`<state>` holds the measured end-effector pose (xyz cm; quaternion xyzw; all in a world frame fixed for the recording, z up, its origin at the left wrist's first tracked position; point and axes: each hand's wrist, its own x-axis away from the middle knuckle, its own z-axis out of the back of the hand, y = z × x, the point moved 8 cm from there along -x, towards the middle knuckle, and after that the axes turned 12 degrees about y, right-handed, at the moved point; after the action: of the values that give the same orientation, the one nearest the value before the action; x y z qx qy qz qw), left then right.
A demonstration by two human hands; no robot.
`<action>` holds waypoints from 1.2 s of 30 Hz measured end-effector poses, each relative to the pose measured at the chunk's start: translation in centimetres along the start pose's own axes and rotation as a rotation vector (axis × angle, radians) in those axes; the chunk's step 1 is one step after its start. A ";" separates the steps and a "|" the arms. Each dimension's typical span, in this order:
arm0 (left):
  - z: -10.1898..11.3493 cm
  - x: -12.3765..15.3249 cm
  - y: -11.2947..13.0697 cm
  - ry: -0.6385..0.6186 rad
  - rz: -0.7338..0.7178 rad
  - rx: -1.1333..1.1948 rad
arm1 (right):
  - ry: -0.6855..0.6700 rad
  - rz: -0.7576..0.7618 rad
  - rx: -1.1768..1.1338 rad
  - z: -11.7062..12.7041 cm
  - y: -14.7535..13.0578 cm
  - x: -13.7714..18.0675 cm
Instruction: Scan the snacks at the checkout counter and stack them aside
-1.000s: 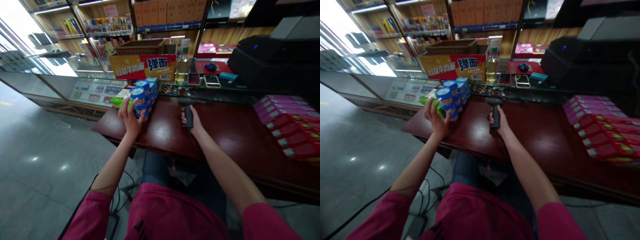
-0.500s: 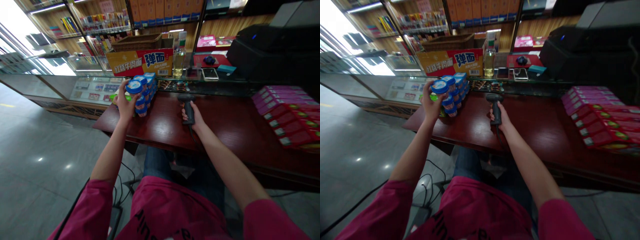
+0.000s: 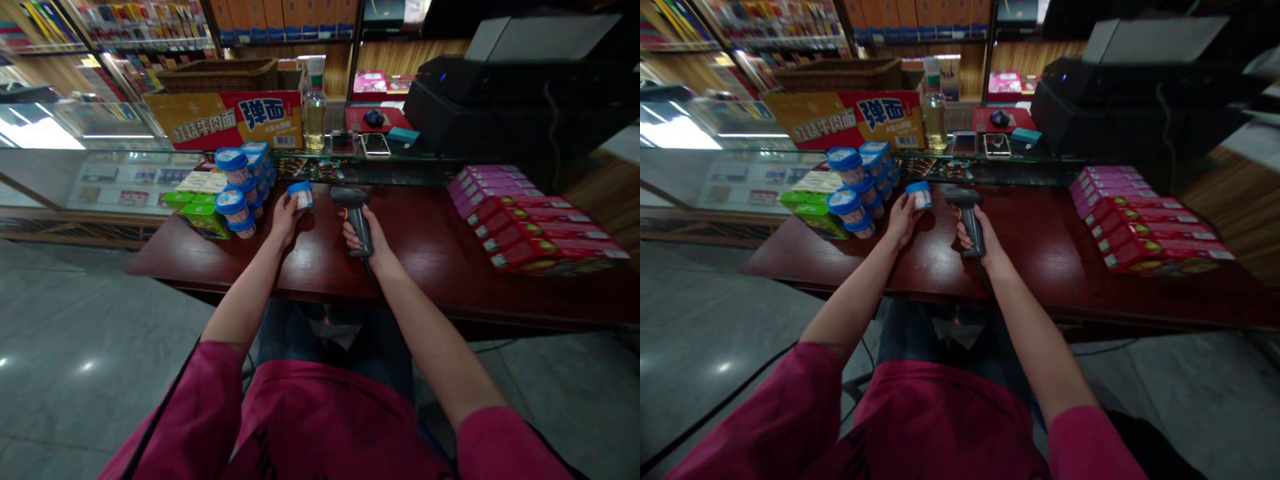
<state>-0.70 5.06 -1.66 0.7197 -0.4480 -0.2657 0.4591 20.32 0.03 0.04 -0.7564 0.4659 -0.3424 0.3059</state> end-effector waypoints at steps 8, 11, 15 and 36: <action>0.2 -0.7 -0.4 -0.083 -0.036 -0.033 | 0.022 -0.015 0.029 -0.1 0.8 -0.4; 0.1 -0.6 -0.5 -0.096 -0.071 -0.046 | 0.009 -0.014 0.029 -0.1 0.7 -0.2; 0.0 -0.5 -0.4 -0.094 -0.084 -0.054 | -0.008 -0.040 0.011 -0.1 0.6 -0.2; -15.9 4.3 -5.5 -0.514 -0.513 -0.651 | 0.463 0.375 0.125 17.7 -10.0 7.2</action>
<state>16.10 8.96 0.44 0.5369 -0.2488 -0.6658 0.4545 41.88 -0.24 -0.75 -0.5389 0.6326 -0.4713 0.2955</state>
